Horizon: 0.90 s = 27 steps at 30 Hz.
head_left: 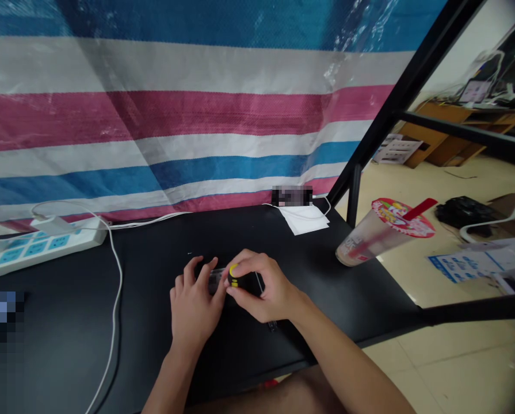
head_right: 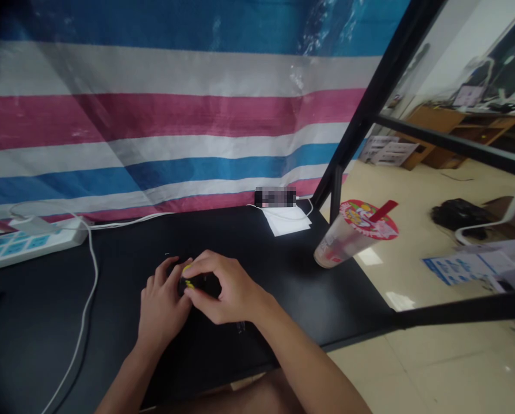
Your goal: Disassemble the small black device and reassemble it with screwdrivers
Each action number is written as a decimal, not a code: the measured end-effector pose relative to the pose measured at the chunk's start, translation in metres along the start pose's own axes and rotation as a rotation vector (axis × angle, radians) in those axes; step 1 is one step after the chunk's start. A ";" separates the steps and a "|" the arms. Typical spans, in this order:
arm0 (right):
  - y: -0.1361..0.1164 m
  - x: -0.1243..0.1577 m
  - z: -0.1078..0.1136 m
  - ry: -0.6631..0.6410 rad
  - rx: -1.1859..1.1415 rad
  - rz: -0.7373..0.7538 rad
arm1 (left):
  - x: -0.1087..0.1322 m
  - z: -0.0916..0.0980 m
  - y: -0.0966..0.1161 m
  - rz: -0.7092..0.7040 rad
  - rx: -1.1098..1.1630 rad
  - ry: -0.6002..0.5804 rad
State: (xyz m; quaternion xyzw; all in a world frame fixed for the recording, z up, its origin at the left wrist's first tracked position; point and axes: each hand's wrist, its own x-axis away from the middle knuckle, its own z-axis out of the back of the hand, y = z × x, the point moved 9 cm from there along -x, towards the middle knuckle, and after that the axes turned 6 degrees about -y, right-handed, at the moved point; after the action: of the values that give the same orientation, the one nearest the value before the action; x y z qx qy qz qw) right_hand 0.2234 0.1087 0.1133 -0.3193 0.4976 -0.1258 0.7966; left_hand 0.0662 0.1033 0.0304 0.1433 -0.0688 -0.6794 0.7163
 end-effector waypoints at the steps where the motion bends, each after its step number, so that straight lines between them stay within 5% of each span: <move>1: 0.001 0.000 0.001 0.005 0.007 -0.012 | 0.000 0.000 0.000 0.004 0.004 -0.002; 14: 0.004 0.001 0.011 0.100 0.241 0.009 | 0.000 0.002 0.001 0.012 -0.001 0.003; 19: -0.016 -0.003 0.012 0.080 0.147 0.141 | -0.001 0.000 -0.001 0.019 0.018 -0.013; 27: -0.011 0.000 0.015 0.117 0.126 0.089 | 0.000 0.003 0.003 0.019 0.002 0.013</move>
State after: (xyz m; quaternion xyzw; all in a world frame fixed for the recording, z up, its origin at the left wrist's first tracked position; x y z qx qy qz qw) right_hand 0.2380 0.1063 0.1253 -0.2383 0.5481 -0.1394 0.7895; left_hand 0.0678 0.1035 0.0340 0.1477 -0.0660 -0.6714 0.7232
